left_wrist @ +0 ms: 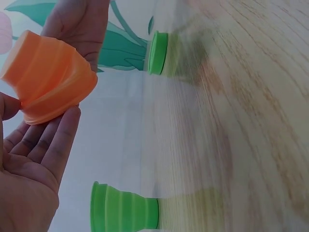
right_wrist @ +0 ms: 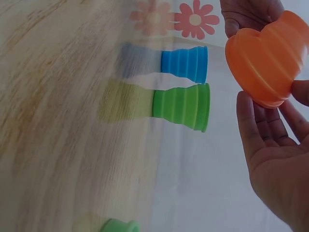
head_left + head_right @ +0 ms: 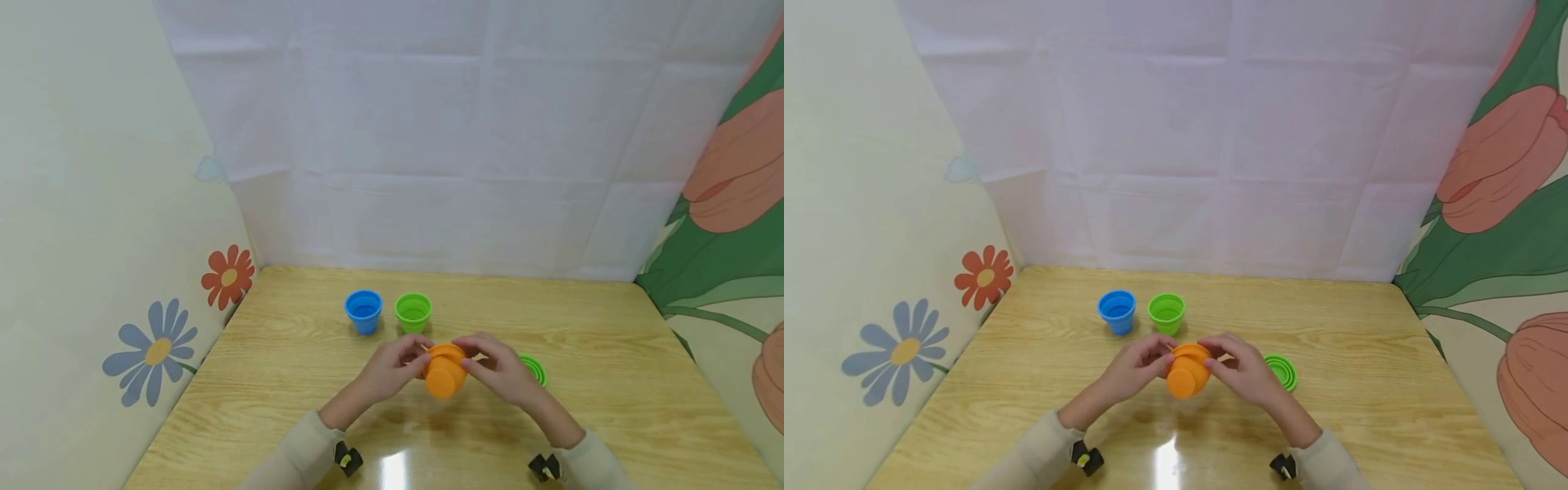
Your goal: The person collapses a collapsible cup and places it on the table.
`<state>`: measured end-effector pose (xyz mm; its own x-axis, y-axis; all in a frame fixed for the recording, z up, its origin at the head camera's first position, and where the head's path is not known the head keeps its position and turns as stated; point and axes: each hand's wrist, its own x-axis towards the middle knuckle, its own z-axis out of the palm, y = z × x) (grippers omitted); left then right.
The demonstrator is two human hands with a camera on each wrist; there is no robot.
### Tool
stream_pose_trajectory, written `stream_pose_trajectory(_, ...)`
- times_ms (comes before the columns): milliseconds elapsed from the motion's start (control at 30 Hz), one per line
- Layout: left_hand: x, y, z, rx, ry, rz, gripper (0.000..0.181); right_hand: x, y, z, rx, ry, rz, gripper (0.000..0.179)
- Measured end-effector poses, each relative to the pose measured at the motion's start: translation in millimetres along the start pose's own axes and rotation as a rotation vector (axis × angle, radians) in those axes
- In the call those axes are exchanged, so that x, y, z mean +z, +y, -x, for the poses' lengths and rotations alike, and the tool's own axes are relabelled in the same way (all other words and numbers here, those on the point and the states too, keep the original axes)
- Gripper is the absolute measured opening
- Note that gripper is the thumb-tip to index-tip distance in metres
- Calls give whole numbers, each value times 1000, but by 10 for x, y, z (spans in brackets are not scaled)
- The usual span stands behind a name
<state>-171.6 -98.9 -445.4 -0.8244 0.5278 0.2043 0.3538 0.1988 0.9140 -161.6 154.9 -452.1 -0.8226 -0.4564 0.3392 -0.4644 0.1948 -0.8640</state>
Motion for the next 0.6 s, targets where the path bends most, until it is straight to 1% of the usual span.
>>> stream_pose_trajectory(100,9,6,-8,14,-17,-1,24,-6,7,-13,-14,-3,21,27)
stream_pose_trajectory(167,16,5,-13,8,-31,5,25,-6,9,-25,-38,-10,39,27)
stream_pose_trajectory(267,30,3,-24,-19,-49,19,23,2,3,-45,-91,-25,70,26)
stream_pose_trajectory(367,42,4,-32,-61,-60,22,22,10,-5,-59,-121,-39,89,26)
stream_pose_trajectory(467,46,14,-35,-79,-61,13,21,6,-3,-55,-102,-38,81,26)
stream_pose_trajectory(600,39,33,-22,-69,-22,9,21,-6,5,-35,-40,-28,-2,28)
